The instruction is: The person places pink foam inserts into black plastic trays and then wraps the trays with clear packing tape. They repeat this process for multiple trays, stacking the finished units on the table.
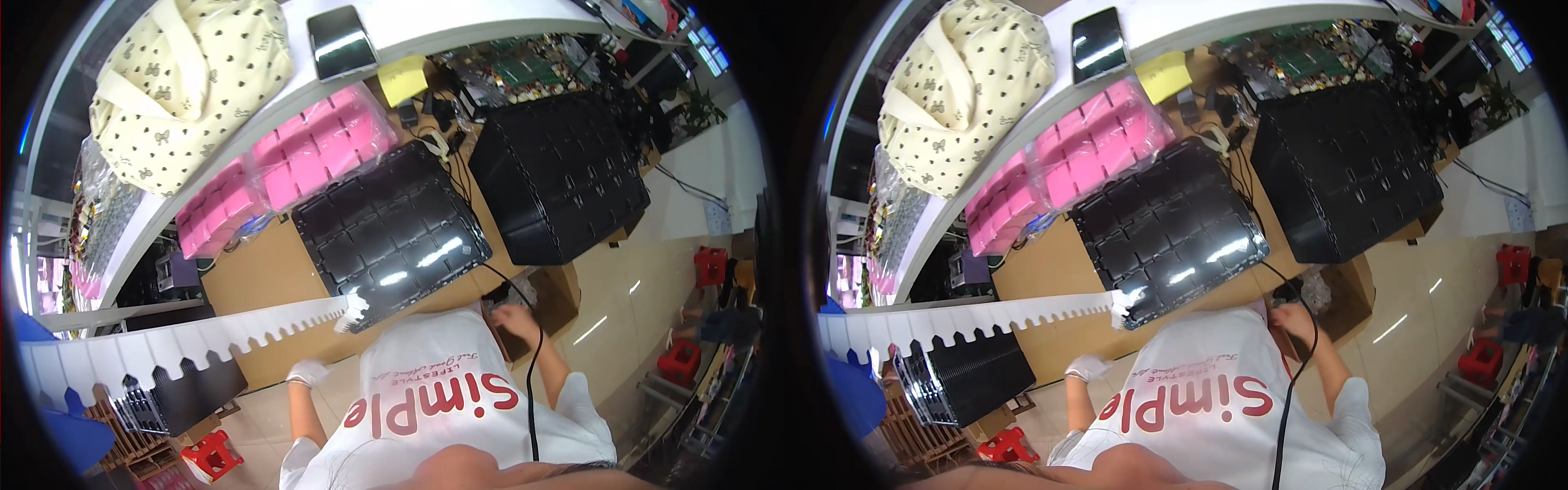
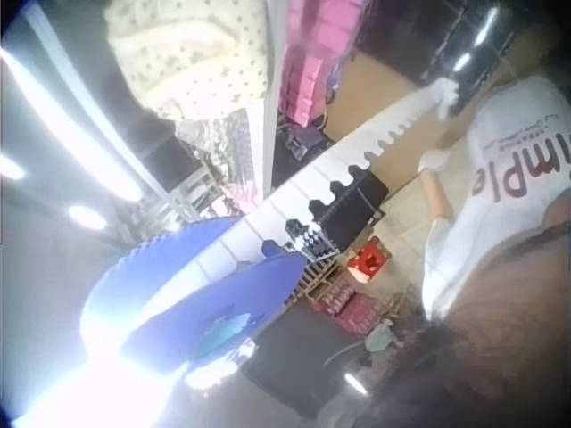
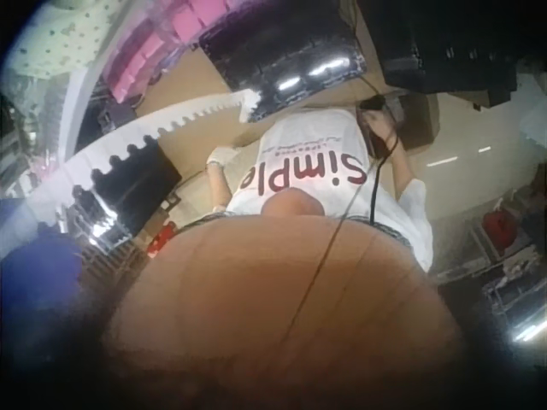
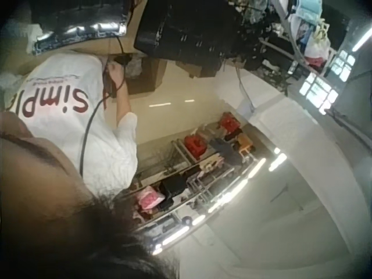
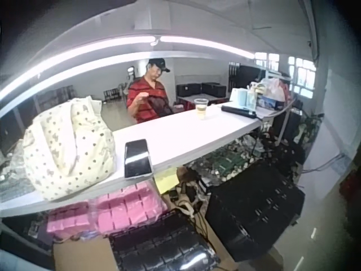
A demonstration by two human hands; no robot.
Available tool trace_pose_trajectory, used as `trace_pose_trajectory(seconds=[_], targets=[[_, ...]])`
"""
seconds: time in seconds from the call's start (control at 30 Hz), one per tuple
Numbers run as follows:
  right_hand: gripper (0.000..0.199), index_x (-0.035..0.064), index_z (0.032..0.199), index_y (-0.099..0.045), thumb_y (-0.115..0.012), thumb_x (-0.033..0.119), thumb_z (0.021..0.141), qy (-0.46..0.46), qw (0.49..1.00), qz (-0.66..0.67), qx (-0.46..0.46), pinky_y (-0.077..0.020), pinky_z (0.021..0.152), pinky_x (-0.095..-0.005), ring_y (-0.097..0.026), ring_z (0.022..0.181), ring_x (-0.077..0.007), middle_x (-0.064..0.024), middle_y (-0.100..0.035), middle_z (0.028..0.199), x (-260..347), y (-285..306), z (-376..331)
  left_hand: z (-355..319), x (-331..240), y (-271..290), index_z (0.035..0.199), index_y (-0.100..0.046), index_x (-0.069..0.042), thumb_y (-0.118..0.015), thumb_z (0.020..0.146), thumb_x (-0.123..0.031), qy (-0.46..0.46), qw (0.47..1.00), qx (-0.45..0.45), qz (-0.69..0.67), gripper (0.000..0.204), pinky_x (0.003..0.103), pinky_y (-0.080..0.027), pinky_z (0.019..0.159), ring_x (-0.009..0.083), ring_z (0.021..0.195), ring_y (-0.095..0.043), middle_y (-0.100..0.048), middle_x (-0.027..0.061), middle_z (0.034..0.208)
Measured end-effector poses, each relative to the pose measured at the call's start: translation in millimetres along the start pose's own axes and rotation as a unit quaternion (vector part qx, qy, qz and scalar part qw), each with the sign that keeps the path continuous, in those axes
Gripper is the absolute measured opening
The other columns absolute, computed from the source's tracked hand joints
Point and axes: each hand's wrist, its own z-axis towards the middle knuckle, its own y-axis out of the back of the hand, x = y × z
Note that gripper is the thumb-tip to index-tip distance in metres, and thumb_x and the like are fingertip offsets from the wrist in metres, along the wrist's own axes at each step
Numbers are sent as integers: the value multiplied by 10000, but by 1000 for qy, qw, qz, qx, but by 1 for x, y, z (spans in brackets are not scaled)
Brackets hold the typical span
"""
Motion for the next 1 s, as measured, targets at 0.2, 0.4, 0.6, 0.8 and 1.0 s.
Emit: trace_pose_trajectory(seconds=[0.2,0.4,0.6,0.8,1.0], targets=[[139,35,989,-654,-608,106,878,309,943,71,-100,-485,650,-307,-619,712,-223,-105,-663,901,191,-91,54,-95,-177,74,1024,-602,-39,-506,975,-233,-320,866,-181,-340,222,252,-447,723,120,793,-545,-585,29,846],[121,-11,998,-627,-574,3,890,515,773,84,-362,-498,776,-314,-617,895,-258,-143,-618,971,328,-98,176,17,-195,171,1163,-534,-45,-464,989,-140,-299,502,-616,-529,209,270,-455,768,110,826,-525,-575,40,984],[197,23,1045,-627,-564,66,864,567,773,-50,-279,-468,881,-392,-599,1003,-332,-151,-638,1056,382,-110,274,49,-138,252,1162,-544,22,-554,903,-91,-147,537,-725,-406,283,369,-445,907,280,1021,-563,-581,176,1127],[362,109,1127,-573,-643,209,786,516,801,-279,-122,-484,858,-412,-563,1086,-315,-141,-561,1187,381,-124,315,67,-105,254,1141,-568,-15,-590,884,-153,-107,543,-767,-325,293,420,-420,937,350,1073,-535,-568,185,1147],[315,130,974,-616,-707,238,692,642,673,-339,-140,-505,774,-403,-547,964,-279,-69,-545,1072,399,-123,290,72,-90,253,1107,-597,-29,-599,899,-201,-135,577,-717,-368,271,409,-424,942,316,1073,-551,-593,162,1116]])
